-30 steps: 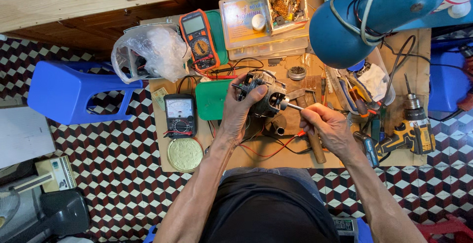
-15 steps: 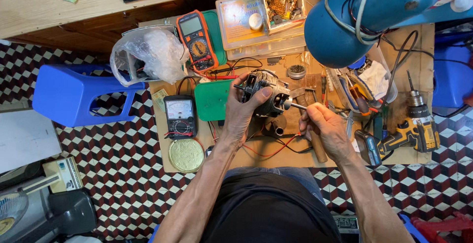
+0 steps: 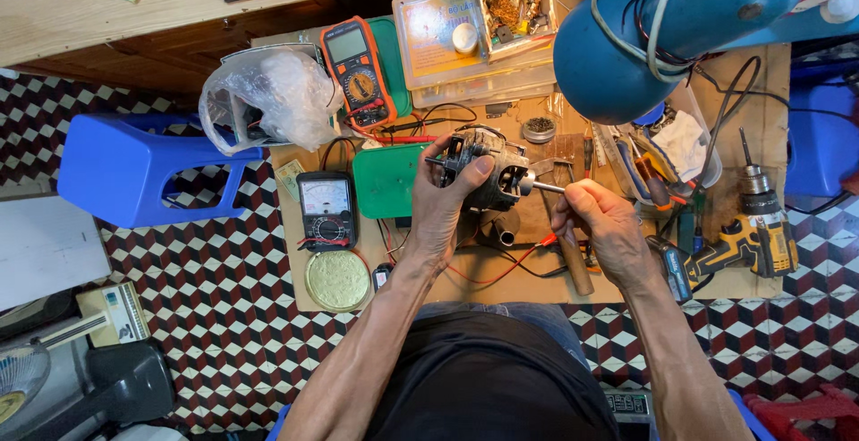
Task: The person disassembles and reassembles a small electrical motor on a workbench. They use a cordless drill to remove and install screws, then manually rotate the motor shaft to test movement. The person also uses a hammer to tap the motor housing and a screwdriver to adjust internal components.
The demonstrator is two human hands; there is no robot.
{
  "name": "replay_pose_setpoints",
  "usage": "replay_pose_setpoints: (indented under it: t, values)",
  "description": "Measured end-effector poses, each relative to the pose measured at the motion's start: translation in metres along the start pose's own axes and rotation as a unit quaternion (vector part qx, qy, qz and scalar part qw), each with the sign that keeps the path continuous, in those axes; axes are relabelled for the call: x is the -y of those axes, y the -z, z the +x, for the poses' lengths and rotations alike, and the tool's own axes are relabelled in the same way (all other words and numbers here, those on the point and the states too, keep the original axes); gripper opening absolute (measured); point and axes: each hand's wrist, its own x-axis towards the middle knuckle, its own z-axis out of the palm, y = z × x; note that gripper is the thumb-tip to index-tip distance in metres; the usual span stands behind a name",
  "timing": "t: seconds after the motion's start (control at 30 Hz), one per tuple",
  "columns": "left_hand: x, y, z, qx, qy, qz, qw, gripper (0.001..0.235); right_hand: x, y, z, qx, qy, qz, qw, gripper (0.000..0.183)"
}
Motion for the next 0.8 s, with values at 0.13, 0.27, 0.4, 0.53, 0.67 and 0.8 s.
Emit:
replay_pose_setpoints:
  t: [0.13, 0.27, 0.4, 0.53, 0.67, 0.8]
  values:
    - [0.001, 0.004, -0.002, 0.004, 0.003, -0.022, 1.000, 0.090, -0.002, -0.008, 0.000, 0.007, -0.017, 0.030, 0.999, 0.035]
    - [0.003, 0.008, -0.004, -0.019, 0.003, -0.006, 1.000, 0.088, 0.002, -0.007, -0.001, 0.006, -0.019, 0.003, 1.000, 0.034]
    - [0.003, 0.011, -0.008, -0.017, 0.019, -0.022, 0.999, 0.089, 0.006, -0.005, -0.005, 0.007, -0.012, -0.019, 1.000, 0.035]
    - [-0.005, 0.012, -0.014, -0.006, 0.000, -0.026, 1.000, 0.089, 0.007, -0.019, -0.007, 0.004, -0.047, 0.051, 0.998, 0.038]
    - [-0.021, 0.020, -0.025, -0.022, -0.063, 0.048, 0.997, 0.087, 0.010, -0.038, 0.003, 0.044, -0.092, 0.030, 0.994, 0.054]
    - [-0.028, 0.025, -0.037, -0.081, -0.178, 0.236, 0.952, 0.086, 0.014, -0.039, 0.005, -0.028, -0.051, -0.034, 0.998, 0.050]
